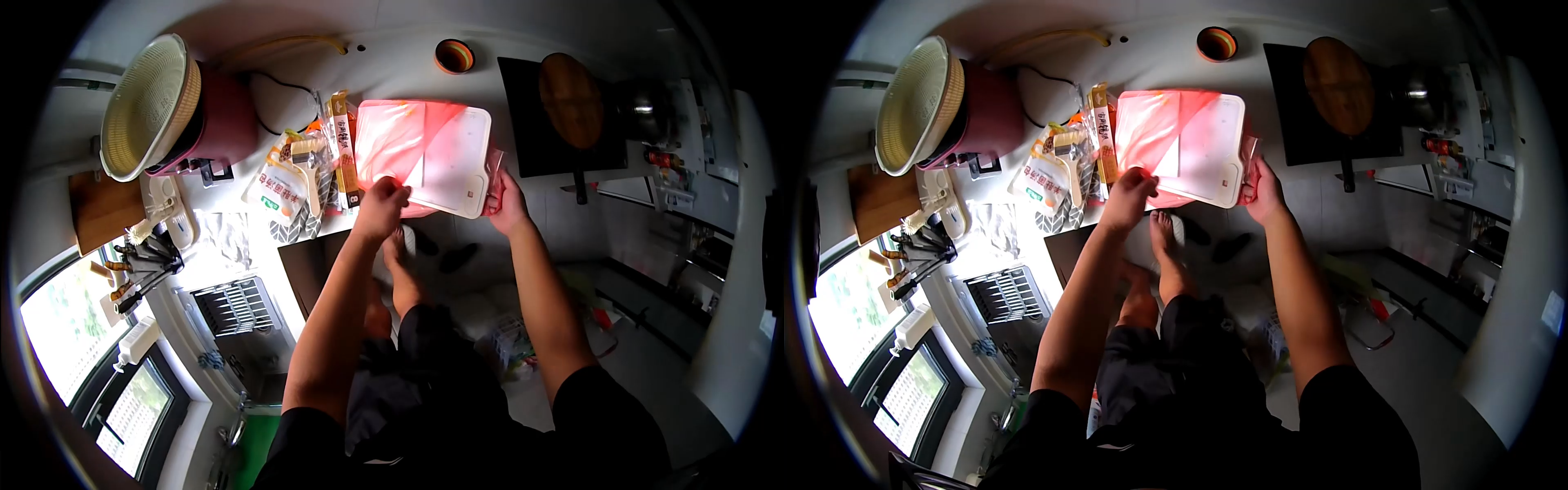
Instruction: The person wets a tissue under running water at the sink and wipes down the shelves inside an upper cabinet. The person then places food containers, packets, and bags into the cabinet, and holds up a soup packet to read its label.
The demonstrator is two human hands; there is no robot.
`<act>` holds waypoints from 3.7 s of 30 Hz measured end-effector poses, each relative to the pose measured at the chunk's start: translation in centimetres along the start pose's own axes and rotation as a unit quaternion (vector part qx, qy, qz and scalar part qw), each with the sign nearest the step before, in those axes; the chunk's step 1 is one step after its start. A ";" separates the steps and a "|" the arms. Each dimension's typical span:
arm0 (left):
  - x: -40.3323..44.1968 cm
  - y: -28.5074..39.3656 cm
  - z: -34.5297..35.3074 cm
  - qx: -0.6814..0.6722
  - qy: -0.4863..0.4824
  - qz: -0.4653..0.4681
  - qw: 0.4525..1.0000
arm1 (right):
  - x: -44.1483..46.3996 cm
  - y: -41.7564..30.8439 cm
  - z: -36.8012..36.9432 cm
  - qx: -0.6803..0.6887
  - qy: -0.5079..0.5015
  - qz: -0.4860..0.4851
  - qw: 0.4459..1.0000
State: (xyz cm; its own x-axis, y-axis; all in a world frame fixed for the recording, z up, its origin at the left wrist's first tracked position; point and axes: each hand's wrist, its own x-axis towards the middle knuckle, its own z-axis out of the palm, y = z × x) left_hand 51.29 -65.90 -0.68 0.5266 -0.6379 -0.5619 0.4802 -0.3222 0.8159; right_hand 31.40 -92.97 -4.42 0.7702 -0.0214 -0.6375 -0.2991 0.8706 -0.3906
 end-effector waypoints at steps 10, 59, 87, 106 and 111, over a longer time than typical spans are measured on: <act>-2.4 7.1 1.3 -0.046 0.062 0.100 0.992 | -5.7 -5.9 11.3 -0.095 0.254 -0.226 0.935; -59.5 83.3 -6.3 0.177 0.295 0.779 0.524 | -41.5 -33.5 87.2 -0.158 -0.439 -0.673 0.574; -49.7 75.8 -16.0 0.502 0.433 0.454 0.595 | -31.8 -29.3 87.4 -0.442 -0.171 -0.519 0.712; -43.1 80.4 -21.9 0.535 0.426 0.572 0.452 | -16.5 -33.2 94.9 -0.616 0.031 -0.657 0.434; -42.6 79.7 -22.2 0.504 0.339 0.674 0.420 | -16.5 -33.5 94.6 -0.669 0.036 -0.601 0.435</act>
State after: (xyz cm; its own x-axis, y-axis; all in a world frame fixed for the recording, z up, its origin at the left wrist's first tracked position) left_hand 82.65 -48.90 85.25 0.0857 -0.4791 0.8736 -0.9363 -0.3384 -0.0938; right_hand 81.99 -75.26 82.00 0.8182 -0.1239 0.5614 0.1979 -0.8562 -0.4773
